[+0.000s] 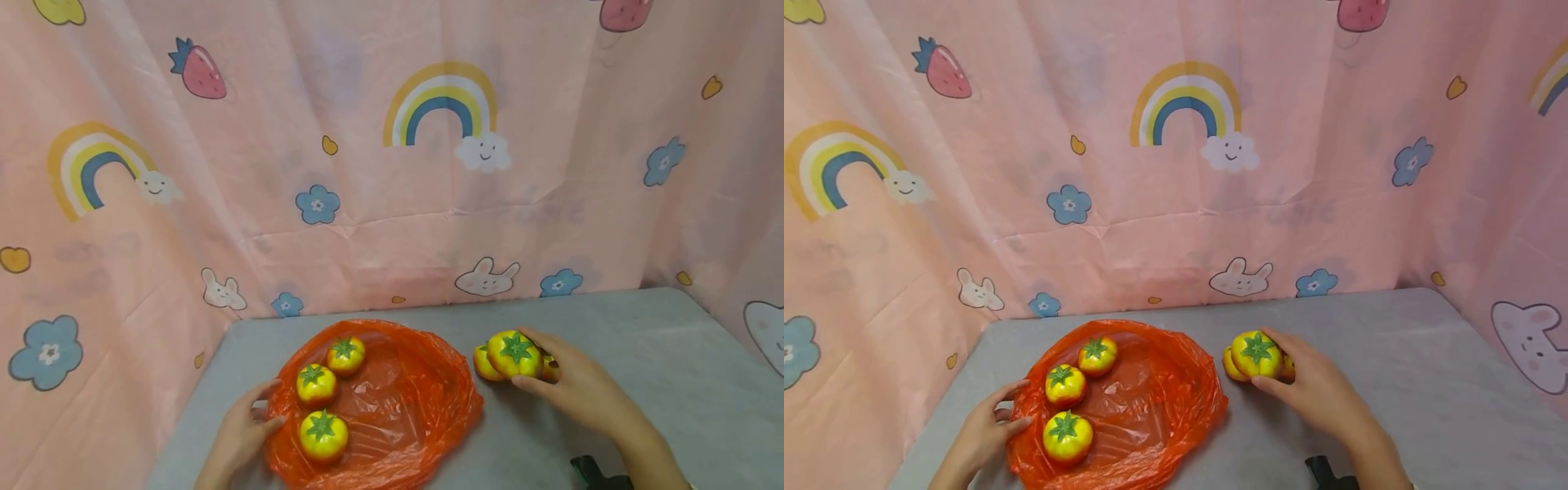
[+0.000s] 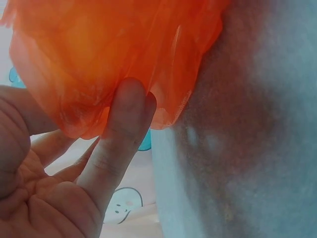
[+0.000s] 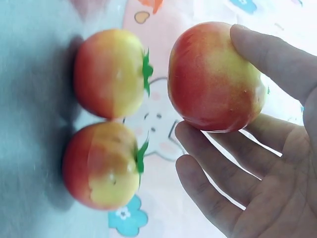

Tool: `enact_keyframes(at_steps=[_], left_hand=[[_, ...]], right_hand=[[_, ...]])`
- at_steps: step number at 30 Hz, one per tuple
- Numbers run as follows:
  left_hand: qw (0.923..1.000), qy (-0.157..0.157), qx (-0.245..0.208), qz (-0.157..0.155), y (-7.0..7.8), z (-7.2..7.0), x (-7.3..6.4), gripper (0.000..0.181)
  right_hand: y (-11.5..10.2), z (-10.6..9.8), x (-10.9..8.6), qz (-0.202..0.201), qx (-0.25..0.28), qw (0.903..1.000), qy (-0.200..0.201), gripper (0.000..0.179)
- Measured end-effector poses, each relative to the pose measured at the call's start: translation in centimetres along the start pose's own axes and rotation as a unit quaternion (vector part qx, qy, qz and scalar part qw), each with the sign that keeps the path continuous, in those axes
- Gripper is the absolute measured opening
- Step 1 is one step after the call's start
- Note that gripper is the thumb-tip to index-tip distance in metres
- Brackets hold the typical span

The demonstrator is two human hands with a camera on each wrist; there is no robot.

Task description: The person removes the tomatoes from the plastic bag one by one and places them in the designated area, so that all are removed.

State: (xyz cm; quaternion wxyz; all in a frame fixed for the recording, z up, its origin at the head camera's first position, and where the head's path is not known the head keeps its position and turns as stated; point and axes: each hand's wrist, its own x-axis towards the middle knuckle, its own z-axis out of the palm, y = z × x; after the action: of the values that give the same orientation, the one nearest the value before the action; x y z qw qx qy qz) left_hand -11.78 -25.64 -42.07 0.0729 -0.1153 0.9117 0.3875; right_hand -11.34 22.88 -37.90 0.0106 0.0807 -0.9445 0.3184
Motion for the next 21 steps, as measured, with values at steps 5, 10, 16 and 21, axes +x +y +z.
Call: enact_keyframes(at_steps=[5,10,16,21], left_hand=[[0.9999,0.005,0.0,0.013,-0.1,0.0,0.0,0.061],[0.9996,0.012,-0.005,0.023,-0.3,0.1,0.0,0.06],[0.9997,0.01,-0.006,0.021,-0.3,0.1,-0.1,0.06],[0.9999,0.01,-0.002,0.013,0.0,-0.1,-0.1,0.06]], right_hand=[[1.5,-0.7,0.1,0.017,-0.016,0.9997,0.003,0.089],[3.0,-1.6,0.3,0.043,-0.033,0.9985,0.0,0.092],[4.8,-2.6,0.3,0.061,-0.043,0.9972,0.013,0.091],[6.5,-3.5,0.3,0.094,-0.046,0.9945,0.007,0.094]])
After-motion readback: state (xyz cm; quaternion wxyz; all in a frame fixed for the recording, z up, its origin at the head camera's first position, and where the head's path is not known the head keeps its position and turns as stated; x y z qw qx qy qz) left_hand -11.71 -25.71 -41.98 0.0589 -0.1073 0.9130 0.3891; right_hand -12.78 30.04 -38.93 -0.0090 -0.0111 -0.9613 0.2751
